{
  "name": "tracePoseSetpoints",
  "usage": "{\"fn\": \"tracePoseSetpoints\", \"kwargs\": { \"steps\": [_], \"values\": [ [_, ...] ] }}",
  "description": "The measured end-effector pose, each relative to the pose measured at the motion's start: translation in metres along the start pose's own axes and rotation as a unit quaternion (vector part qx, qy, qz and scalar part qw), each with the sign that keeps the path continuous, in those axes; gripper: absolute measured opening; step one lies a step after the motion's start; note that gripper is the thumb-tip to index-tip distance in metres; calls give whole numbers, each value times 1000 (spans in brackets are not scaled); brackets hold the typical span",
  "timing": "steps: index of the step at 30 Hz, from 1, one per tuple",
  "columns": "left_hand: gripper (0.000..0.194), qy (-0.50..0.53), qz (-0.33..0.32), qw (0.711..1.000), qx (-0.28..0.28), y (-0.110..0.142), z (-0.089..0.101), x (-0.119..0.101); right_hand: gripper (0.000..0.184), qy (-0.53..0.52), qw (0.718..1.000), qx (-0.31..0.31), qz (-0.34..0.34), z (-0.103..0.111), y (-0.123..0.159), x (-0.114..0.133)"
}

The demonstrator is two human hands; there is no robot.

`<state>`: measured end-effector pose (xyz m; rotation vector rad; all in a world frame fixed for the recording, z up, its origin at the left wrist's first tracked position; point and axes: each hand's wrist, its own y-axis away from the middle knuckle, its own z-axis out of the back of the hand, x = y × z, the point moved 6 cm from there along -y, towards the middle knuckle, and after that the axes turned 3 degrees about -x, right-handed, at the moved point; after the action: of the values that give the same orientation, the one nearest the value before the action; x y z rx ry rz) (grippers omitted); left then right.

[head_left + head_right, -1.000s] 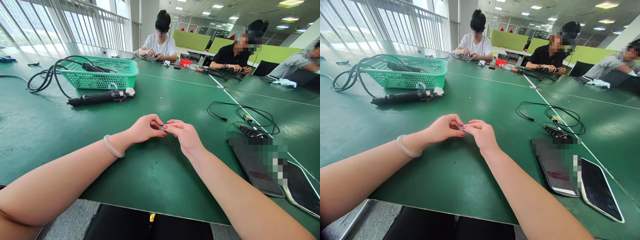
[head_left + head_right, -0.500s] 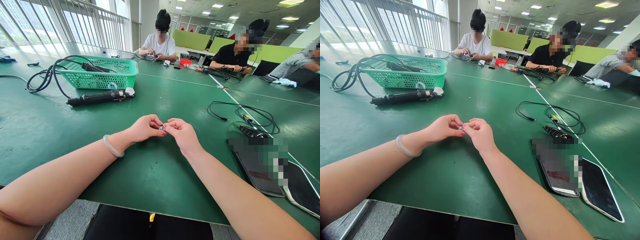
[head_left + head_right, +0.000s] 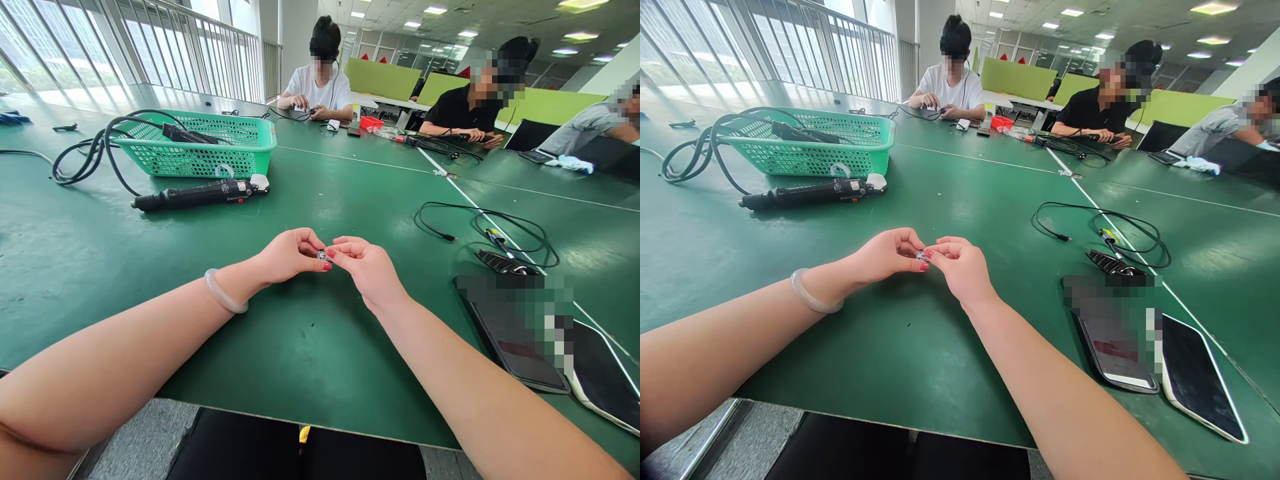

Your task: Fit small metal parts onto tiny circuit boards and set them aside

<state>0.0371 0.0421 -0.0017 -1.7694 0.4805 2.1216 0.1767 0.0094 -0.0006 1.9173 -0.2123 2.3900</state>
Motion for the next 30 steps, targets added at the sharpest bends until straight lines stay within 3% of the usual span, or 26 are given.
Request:
{"fn": "tracePoseSetpoints", "kwargs": {
  "steps": [10, 16, 22, 30],
  "values": [
    [30, 12, 7, 1000, 0, 0, 0, 0, 17, -23, 1000, -2, 2, -2, 0, 0],
    [30, 35, 14, 999, -7, 0, 1, 0, 31, -1, 1000, 9, -7, 7, -4, 3],
    [31, 59, 13, 998, -18, -2, 4, 1, 37, 101, 987, 114, 47, 7, -8, 7],
    [31, 0, -16, 1000, -10, -6, 6, 5, 17, 216, 957, 62, 185, 3, -4, 13]
  ]
}}
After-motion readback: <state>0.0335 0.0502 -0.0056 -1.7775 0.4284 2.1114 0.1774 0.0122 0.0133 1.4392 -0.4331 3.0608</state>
